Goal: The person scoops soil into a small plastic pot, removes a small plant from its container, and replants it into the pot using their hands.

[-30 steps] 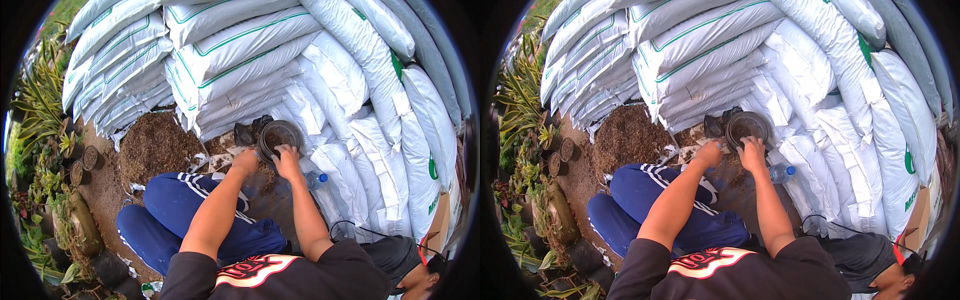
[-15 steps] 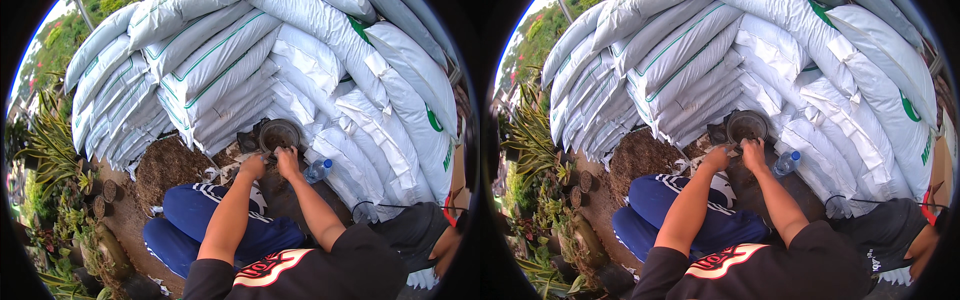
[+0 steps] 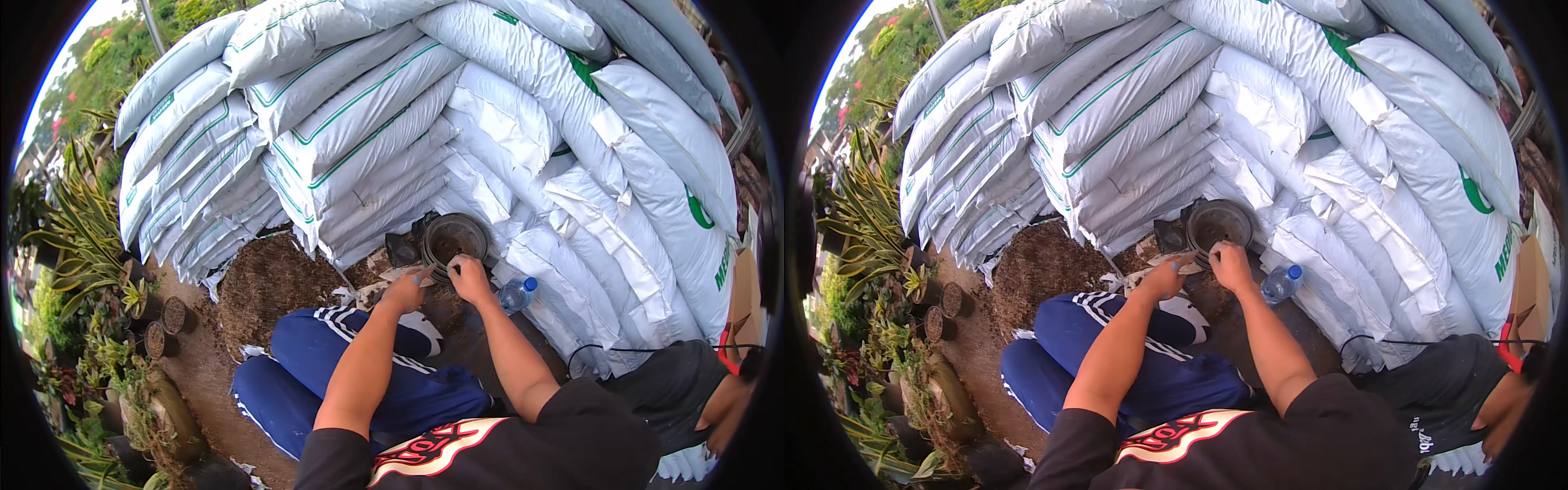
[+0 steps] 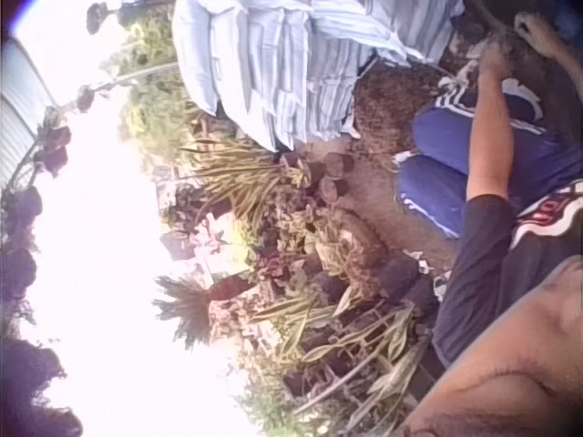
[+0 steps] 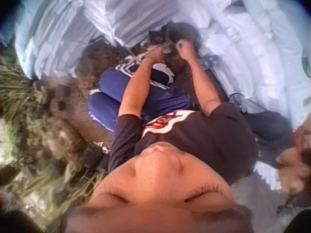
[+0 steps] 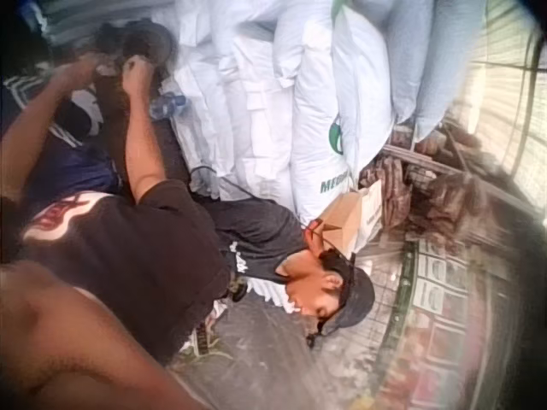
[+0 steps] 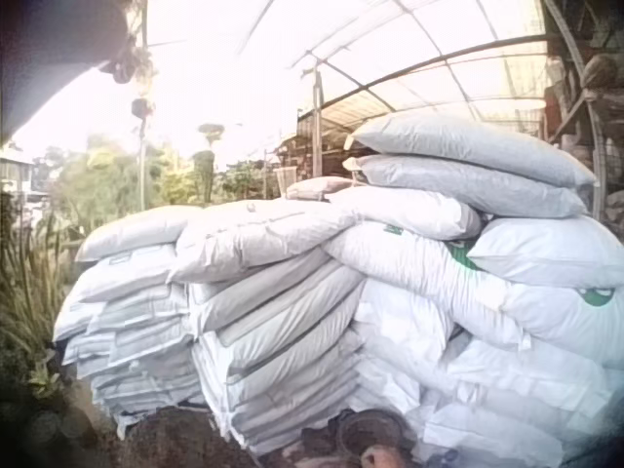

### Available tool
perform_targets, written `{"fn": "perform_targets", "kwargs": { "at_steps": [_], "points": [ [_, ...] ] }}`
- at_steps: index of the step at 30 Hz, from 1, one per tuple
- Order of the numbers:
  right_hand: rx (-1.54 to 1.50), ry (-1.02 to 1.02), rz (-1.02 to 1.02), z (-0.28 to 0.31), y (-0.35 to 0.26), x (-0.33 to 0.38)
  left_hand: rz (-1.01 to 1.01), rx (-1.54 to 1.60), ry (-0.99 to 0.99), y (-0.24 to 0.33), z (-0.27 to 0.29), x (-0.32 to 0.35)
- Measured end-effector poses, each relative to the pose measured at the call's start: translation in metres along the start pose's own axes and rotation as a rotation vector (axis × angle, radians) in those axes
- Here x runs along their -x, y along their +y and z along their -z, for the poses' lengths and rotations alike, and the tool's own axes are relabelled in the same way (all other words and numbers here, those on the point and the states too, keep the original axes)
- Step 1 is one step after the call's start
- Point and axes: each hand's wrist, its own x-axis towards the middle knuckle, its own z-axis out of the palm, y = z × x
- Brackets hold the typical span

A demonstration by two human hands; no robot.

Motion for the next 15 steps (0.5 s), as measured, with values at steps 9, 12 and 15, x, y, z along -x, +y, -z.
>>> {"fn": "perform_targets", "kwargs": {
  "at_steps": [9,12,15],
  "points": [
    [-0.011,0.054,0.019,0.007,-0.012,-0.002,0.032,0.028,-0.009,-0.001,-0.002,-0.001],
    [0.099,0.109,0.077,0.01,-0.038,-0.002,0.147,0.419,0.034,-0.005,-0.004,-0.011],
    [0.199,0.182,0.169,0.012,-0.06,0.008,0.36,1.119,0.014,0.025,0.023,-0.007]
  ]
}}
